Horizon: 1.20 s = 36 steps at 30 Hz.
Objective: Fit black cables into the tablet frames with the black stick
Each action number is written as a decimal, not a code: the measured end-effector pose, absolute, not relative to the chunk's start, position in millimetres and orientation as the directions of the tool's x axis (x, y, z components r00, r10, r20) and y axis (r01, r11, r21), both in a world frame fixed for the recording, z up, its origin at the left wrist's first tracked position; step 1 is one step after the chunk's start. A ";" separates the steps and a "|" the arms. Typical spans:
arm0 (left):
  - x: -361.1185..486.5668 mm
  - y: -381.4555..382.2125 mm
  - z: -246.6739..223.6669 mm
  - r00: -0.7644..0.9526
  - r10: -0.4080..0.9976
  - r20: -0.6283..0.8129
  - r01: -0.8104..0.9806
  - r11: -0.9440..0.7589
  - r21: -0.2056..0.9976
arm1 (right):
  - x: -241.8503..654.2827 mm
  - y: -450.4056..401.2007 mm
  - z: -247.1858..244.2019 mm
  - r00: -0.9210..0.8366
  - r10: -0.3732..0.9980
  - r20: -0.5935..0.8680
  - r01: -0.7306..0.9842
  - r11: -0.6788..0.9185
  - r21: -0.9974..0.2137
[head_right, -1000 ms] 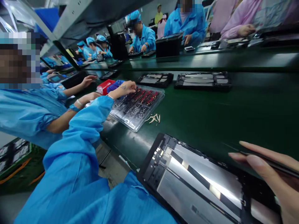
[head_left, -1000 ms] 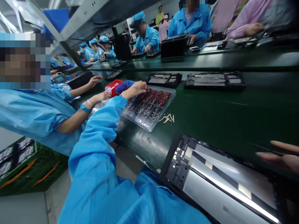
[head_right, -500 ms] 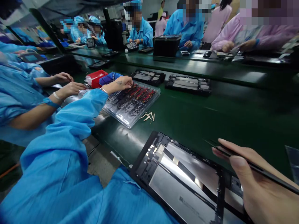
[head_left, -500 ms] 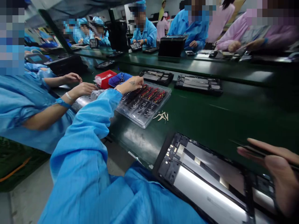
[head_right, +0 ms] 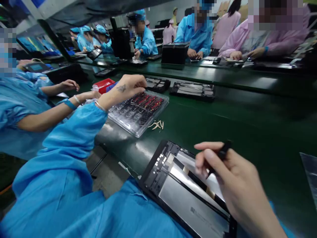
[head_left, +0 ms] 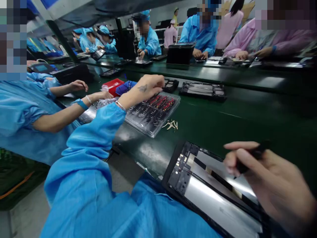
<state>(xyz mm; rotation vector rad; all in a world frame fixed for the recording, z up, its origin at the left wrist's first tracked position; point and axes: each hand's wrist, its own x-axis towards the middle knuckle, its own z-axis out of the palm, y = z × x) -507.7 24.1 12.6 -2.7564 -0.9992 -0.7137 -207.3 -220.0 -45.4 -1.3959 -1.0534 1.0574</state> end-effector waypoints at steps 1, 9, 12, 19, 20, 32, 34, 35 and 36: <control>-488.3 0.5 14.7 0.717 0.478 0.508 0.568 -0.822 -0.029 | -211.6 -219.5 -46.8 0.161 0.977 -0.138 -0.030 -0.135 -0.990; -385.7 -120.7 -21.3 0.713 -0.609 0.348 -0.199 -0.651 -0.733 | -217.7 -223.3 -57.5 -0.029 0.986 -0.165 -0.393 -0.163 -0.905; -377.9 -118.3 -31.7 0.648 -0.676 0.352 -0.273 -0.637 -0.721 | -211.9 -222.7 -58.1 0.025 0.989 -0.142 -0.352 -0.125 -0.928; -378.5 -116.5 -40.4 0.646 -0.580 0.495 -0.312 -0.794 -0.522 | -209.6 -217.4 -57.0 0.131 0.991 -0.030 -0.144 -0.011 -0.990; -379.4 -116.5 -40.7 0.679 -0.486 0.550 -0.259 -0.860 -0.441 | -208.9 -216.5 -56.8 0.144 0.990 -0.006 -0.094 0.008 -0.996; -384.9 -124.0 -36.6 0.818 0.024 0.574 0.184 -0.957 -0.222 | -204.0 -222.3 -59.1 0.026 0.859 0.511 0.573 0.406 -0.712; -385.0 -127.9 -34.6 0.843 0.033 0.536 0.198 -0.947 -0.252 | -203.6 -223.2 -61.1 -0.018 0.832 0.554 0.615 0.446 -0.650; -384.9 -129.7 -33.7 0.854 0.032 0.520 0.200 -0.941 -0.271 | -203.5 -223.7 -62.0 -0.036 0.826 0.563 0.636 0.453 -0.624; -384.8 -130.9 -33.1 0.859 0.028 0.512 0.201 -0.936 -0.287 | -203.6 -224.2 -62.7 -0.049 0.826 0.562 0.653 0.452 -0.607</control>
